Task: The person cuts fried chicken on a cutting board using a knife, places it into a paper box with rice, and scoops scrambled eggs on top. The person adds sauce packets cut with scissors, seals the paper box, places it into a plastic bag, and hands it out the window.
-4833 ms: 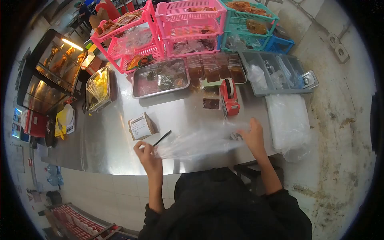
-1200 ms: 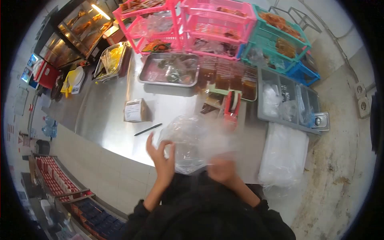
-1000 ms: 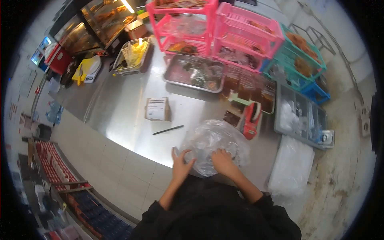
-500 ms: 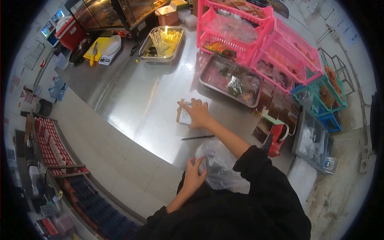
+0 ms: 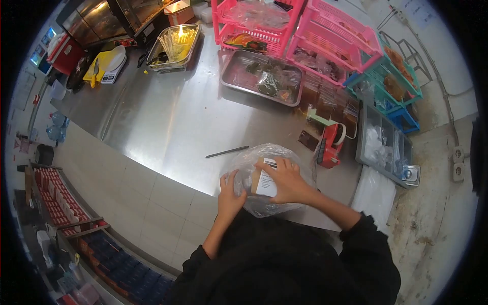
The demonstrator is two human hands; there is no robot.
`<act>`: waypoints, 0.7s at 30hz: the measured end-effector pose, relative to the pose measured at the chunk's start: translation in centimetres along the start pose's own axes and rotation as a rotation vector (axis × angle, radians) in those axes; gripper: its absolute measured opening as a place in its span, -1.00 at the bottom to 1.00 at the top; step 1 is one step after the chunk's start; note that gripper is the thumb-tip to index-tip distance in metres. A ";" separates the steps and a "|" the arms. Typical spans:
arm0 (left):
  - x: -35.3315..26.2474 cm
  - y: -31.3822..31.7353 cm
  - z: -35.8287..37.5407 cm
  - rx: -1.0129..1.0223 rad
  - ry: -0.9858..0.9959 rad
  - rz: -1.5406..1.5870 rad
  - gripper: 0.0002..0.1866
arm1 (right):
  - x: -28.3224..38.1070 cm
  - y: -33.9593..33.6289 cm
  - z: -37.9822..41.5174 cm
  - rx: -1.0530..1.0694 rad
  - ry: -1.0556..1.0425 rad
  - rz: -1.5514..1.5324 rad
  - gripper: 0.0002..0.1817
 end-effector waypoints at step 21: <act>-8.6 -9.9 -1.6 -0.620 0.267 0.172 -0.80 | -3.7 5.8 -0.4 -0.347 0.073 0.004 -0.17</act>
Point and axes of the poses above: each hand's wrist, its own z-axis away from the middle knuckle, its own y-axis out of the palm, x = y × z, the point moved 8 cm from there along -z, towards the middle knuckle
